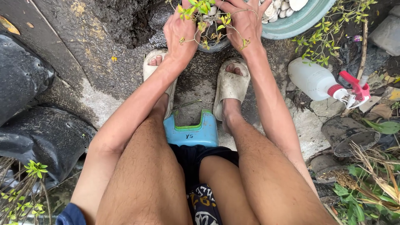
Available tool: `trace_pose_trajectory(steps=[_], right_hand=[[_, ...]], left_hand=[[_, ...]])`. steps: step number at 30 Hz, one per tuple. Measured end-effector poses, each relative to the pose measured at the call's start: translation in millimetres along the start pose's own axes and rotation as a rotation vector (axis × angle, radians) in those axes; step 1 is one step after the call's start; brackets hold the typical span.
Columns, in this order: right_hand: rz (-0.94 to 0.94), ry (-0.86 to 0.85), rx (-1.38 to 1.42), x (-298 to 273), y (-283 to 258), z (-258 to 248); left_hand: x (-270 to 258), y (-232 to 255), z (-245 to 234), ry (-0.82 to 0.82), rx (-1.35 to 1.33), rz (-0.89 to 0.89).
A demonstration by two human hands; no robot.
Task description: Repotting small plants into containers, including adding soil with a trowel, watering with a spray bottle, and adding decorative stones.
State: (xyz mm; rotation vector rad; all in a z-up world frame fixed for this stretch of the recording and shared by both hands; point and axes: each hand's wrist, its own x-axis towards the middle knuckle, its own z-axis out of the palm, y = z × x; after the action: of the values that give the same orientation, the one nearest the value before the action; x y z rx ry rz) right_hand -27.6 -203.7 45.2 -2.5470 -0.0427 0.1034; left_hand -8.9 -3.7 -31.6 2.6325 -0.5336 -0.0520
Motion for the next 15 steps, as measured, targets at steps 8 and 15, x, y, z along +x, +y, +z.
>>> trace_pose_trajectory(steps=[8, 15], right_hand=[[-0.048, 0.107, -0.005, -1.0, 10.1, 13.2], [0.008, 0.038, 0.042, -0.1, 8.2, 13.4]], left_hand=[[13.5, 17.9, -38.0, 0.039, -0.127, 0.027], [15.8, 20.0, -39.6, 0.086, -0.311, 0.012]])
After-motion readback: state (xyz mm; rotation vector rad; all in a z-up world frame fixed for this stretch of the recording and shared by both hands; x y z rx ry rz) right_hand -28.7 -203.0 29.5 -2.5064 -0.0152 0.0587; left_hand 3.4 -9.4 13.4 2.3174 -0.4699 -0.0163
